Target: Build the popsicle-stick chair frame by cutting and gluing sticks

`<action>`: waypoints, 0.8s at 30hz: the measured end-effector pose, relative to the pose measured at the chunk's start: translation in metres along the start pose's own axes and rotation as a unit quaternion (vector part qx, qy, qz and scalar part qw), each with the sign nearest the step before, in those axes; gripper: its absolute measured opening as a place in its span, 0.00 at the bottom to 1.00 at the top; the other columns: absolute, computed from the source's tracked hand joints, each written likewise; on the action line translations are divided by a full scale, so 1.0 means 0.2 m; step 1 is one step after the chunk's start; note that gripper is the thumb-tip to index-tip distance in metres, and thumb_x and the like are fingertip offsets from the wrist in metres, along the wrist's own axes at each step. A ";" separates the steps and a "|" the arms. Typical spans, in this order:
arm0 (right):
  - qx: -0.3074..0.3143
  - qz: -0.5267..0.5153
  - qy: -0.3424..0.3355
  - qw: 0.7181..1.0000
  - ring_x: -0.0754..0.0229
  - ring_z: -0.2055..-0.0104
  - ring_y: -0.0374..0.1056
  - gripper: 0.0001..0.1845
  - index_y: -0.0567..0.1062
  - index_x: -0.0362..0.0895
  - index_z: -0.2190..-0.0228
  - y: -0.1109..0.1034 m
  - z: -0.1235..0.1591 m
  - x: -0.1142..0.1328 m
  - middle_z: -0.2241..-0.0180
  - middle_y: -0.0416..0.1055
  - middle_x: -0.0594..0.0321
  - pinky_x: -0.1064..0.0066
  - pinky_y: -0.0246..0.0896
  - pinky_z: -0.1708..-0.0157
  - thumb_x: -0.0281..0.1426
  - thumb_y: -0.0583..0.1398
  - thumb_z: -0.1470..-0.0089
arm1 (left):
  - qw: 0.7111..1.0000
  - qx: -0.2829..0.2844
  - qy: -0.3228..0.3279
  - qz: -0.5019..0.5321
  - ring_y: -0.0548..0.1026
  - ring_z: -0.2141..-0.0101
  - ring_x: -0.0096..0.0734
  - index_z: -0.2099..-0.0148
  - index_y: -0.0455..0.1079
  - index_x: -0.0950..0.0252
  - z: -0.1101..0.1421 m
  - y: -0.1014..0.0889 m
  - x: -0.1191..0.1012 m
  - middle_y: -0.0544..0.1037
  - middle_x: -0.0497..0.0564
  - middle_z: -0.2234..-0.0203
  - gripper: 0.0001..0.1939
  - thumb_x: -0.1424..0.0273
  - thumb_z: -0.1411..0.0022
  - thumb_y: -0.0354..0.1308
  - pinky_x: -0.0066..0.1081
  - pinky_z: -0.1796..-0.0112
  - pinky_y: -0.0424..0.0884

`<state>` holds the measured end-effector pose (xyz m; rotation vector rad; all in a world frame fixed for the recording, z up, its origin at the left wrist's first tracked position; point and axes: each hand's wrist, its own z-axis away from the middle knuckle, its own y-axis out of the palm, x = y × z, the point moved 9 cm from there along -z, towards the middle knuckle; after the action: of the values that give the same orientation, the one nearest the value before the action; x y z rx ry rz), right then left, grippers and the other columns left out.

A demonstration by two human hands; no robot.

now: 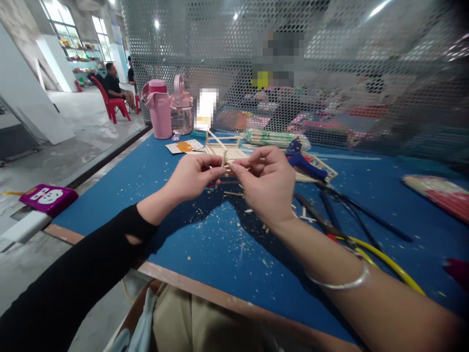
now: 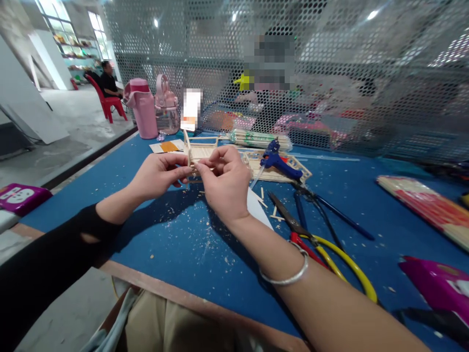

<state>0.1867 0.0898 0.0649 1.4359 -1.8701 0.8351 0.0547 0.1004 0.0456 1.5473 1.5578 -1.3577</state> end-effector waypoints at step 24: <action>0.019 0.017 0.022 0.999 0.62 0.70 0.72 0.14 0.60 0.48 0.75 0.10 0.00 -0.27 0.76 0.69 0.71 0.68 0.66 0.68 0.24 0.62 0.59 | 0.998 -0.035 -0.015 -0.051 0.66 0.77 0.23 0.65 0.76 0.69 -0.05 -0.01 0.22 0.75 0.50 0.77 0.09 0.72 0.42 0.56 0.27 0.72 0.63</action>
<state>0.1785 0.1241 0.0206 1.4016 -1.8587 0.9159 0.0481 0.1273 0.0097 1.4162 1.6676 -1.3611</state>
